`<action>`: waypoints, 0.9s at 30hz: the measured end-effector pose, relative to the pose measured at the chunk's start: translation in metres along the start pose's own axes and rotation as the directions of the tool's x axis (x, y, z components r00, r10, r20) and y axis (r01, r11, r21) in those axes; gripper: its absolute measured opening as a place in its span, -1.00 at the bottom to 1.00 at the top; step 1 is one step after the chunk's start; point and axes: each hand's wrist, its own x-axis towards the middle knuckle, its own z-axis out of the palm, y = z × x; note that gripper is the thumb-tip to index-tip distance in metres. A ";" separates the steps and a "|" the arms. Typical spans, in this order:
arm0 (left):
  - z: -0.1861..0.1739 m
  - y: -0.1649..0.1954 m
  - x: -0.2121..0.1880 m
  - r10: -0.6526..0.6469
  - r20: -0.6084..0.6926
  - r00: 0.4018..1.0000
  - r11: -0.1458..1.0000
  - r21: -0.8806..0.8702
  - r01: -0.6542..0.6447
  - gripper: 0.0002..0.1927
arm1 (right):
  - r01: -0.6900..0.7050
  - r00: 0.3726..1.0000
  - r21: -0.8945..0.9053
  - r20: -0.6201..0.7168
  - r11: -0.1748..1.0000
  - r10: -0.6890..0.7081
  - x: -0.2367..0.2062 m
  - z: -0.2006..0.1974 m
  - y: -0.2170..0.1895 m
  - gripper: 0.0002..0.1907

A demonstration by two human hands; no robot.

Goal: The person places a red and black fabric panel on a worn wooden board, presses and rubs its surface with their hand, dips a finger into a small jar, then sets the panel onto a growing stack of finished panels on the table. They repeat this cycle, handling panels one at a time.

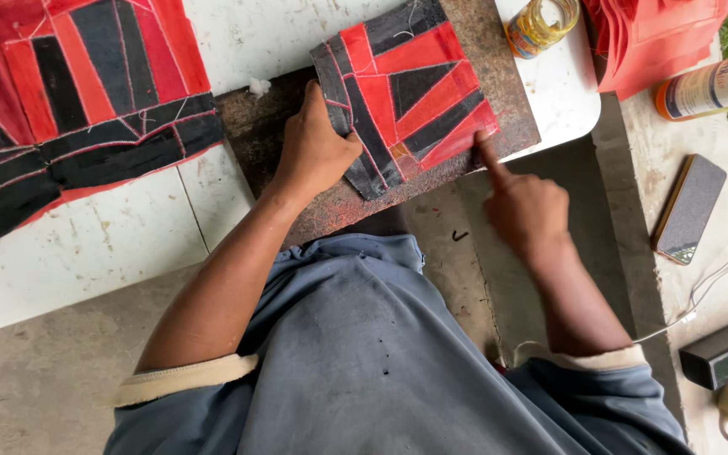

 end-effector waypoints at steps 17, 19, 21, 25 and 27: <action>-0.003 0.006 -0.007 -0.050 -0.005 0.999 0.998 0.031 0.050 -0.47 | 0.199 0.842 0.171 -0.534 0.965 -0.079 0.173 -0.028 0.122 -0.66; -0.003 0.005 -0.007 -0.084 0.005 0.996 0.996 0.031 0.084 -0.47 | 0.207 0.835 0.173 -0.545 0.963 -0.081 0.179 -0.022 0.121 -0.73; -0.004 0.004 -0.007 -0.084 0.005 0.996 0.996 0.028 0.084 -0.48 | 0.227 0.823 0.188 -0.561 0.956 -0.085 0.179 -0.018 0.125 -0.77; -0.005 0.004 -0.007 -0.024 -0.002 1.000 0.999 0.034 0.024 -0.46 | 0.240 0.798 0.197 -0.598 0.951 -0.077 0.172 -0.017 0.133 -0.77; -0.005 0.005 -0.007 -0.045 -0.001 0.999 0.998 0.042 0.045 -0.45 | 0.235 0.790 0.161 -0.606 0.959 -0.092 0.171 -0.020 0.130 -0.73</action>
